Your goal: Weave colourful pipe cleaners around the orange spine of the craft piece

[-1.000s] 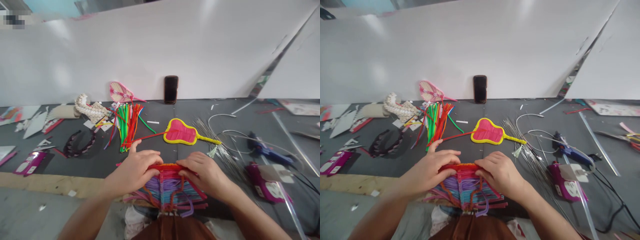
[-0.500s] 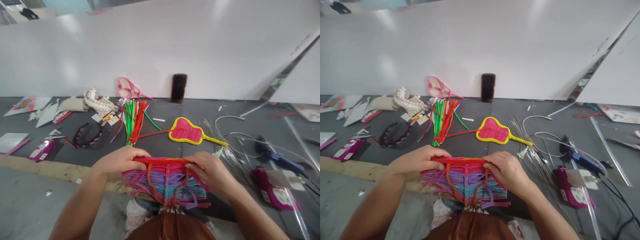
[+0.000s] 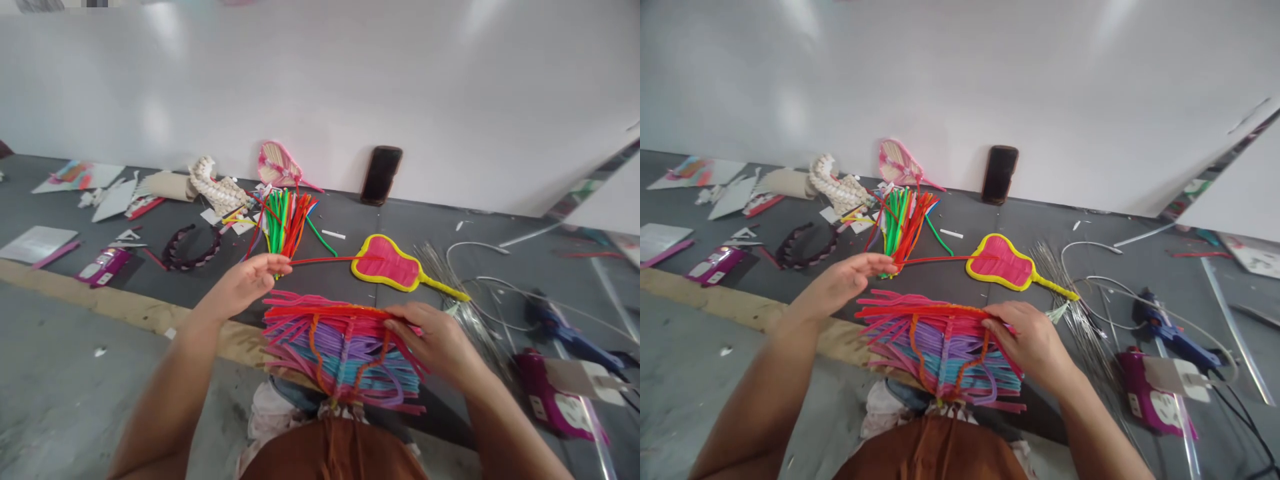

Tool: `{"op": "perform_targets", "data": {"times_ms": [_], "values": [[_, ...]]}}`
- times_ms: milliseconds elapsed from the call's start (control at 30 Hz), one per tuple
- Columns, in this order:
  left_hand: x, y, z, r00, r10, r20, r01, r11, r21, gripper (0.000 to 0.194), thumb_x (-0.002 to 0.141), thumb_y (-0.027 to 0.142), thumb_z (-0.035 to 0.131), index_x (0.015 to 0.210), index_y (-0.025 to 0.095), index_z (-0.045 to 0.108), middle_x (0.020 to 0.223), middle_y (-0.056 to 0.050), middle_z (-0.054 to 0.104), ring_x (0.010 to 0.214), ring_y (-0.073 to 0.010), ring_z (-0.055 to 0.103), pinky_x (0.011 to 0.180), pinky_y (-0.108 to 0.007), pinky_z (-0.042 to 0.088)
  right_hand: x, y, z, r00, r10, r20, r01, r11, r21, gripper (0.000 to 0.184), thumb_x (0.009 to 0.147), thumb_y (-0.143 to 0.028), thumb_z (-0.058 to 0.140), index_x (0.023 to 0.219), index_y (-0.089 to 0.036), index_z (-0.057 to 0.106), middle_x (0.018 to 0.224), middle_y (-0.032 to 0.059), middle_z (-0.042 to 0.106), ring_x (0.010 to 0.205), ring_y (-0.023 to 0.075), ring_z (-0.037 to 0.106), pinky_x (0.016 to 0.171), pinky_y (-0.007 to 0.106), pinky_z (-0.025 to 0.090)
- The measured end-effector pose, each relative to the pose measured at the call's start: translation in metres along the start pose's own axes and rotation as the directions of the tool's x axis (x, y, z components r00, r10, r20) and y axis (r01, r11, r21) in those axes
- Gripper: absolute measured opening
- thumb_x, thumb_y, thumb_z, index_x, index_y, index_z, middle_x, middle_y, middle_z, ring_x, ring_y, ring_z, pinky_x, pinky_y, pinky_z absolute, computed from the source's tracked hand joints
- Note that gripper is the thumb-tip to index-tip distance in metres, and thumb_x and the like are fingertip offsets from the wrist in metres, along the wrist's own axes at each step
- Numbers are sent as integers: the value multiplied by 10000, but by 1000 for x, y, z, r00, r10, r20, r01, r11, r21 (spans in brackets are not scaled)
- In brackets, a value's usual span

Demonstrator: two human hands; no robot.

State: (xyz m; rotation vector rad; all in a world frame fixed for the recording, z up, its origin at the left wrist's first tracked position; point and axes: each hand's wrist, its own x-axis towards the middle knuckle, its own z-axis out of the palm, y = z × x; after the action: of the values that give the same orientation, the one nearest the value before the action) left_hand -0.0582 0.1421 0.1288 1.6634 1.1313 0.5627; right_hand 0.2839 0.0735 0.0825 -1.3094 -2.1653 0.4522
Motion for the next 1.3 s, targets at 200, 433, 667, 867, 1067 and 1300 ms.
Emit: {"op": "perform_targets", "data": {"times_ms": [200, 433, 667, 867, 1067, 1300], "values": [[6, 54, 13, 974, 51, 222, -104, 967, 234, 591, 912, 602, 453, 1334, 197, 537, 1357, -88, 591, 1218, -237, 560, 979, -310, 436, 6, -22, -9, 986, -162, -31, 159, 983, -92, 139, 937, -229, 536, 956, -187, 667, 765, 31, 717, 685, 159, 657, 655, 284, 486], [29, 93, 53, 821, -60, 568, -271, 835, 479, 306, 876, 385, 600, 1101, 201, 694, 1044, -32, 741, 895, -167, 677, 701, -212, 425, 5, -38, -12, 963, -262, -63, 249, 956, -156, 91, 923, -193, 566, 959, -180, 649, 755, 26, 715, 663, 161, 629, 684, 315, 468], [24, 86, 66, 876, 43, 480, -312, 811, 496, 209, 873, 206, 526, 932, 210, 726, 882, 20, 743, 767, -122, 650, 649, -208, 375, -7, -38, -13, 956, -237, -176, 213, 966, -143, 212, 920, -193, 570, 1120, -195, 641, 901, 54, 743, 779, 167, 666, 716, 324, 496], [22, 80, 61, 881, -5, 473, -224, 877, 425, 237, 896, 252, 512, 1007, 222, 719, 942, 33, 740, 815, -120, 650, 696, -197, 396, -21, -29, 1, 952, -190, -242, 183, 982, -51, 220, 910, -138, 572, 1112, -195, 640, 938, 54, 755, 792, 162, 673, 726, 315, 501], [27, 84, 63, 890, -102, 444, -126, 882, 455, 232, 886, 274, 506, 971, 206, 710, 912, 25, 732, 799, -132, 642, 688, -203, 410, -21, -28, -4, 965, -120, -235, 108, 992, -62, 210, 951, -200, 511, 1106, -175, 649, 994, 72, 756, 854, 167, 693, 776, 329, 512], [28, 86, 69, 922, -103, 373, -128, 828, 545, 243, 893, 323, 491, 952, 207, 697, 821, 19, 714, 704, -128, 619, 621, -216, 384, -5, -62, -21, 990, -59, -124, 13, 939, -344, 422, 925, -407, 551, 1271, -169, 586, 1297, 152, 630, 1221, 308, 563, 1114, 571, 245]]}}
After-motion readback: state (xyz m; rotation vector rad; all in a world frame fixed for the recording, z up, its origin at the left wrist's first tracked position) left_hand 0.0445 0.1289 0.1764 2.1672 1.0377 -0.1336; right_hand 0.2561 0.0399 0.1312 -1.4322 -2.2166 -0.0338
